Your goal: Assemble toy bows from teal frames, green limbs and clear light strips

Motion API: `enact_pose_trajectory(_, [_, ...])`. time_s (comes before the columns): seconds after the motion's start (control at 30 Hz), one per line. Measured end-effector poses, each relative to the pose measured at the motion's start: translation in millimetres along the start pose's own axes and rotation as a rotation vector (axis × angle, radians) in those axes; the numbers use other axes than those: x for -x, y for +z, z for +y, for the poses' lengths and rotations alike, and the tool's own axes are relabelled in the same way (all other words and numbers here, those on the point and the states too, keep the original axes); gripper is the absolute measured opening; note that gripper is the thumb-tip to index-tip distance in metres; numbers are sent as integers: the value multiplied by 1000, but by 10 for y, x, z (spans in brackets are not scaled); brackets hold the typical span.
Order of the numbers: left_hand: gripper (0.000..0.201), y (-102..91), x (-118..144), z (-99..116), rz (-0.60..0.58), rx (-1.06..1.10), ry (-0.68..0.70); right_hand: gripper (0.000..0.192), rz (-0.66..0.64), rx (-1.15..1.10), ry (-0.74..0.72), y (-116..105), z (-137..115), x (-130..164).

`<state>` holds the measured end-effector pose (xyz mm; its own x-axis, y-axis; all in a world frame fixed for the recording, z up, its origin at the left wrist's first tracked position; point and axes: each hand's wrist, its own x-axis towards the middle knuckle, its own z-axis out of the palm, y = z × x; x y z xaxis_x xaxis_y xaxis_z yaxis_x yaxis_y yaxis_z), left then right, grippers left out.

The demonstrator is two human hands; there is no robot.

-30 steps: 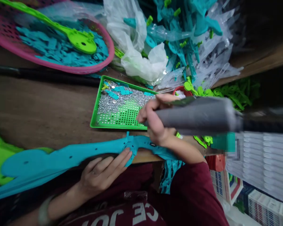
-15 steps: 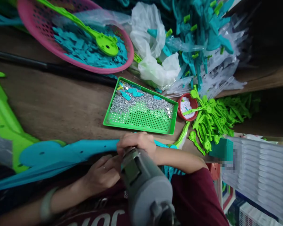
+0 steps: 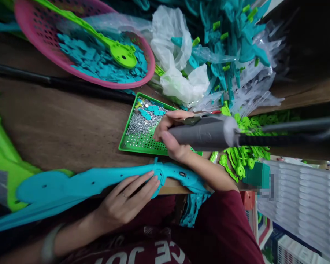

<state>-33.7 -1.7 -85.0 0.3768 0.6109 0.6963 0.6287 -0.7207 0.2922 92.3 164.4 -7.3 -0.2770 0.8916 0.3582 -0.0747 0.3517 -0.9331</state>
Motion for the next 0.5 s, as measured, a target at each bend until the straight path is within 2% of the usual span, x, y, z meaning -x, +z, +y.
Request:
enact_pose_trajectory(0.07, [32,1,2,-1,-11,-18,2,36,85,-58,-98,31,186,-45])
enact_pose_trajectory(0.17, [31,8,9,-1,-2,-20,6,32,71,-77,-150,53,295,-28])
enact_pose_trajectory(0.27, [29,14,11,-8,12,-7,-3,32,80,-16,-90,42,278,12])
enact_pose_trajectory(0.33, [30,8,9,-16,3,-13,6,38,109,28,-35,41,287,16])
enact_pose_trajectory(0.43, [34,-20,0,-25,-38,-9,10,46,124,49,35,60,309,-32])
enact_pose_trajectory(0.5, [34,-40,-8,-27,-70,5,-11,49,153,50,62,61,228,-63])
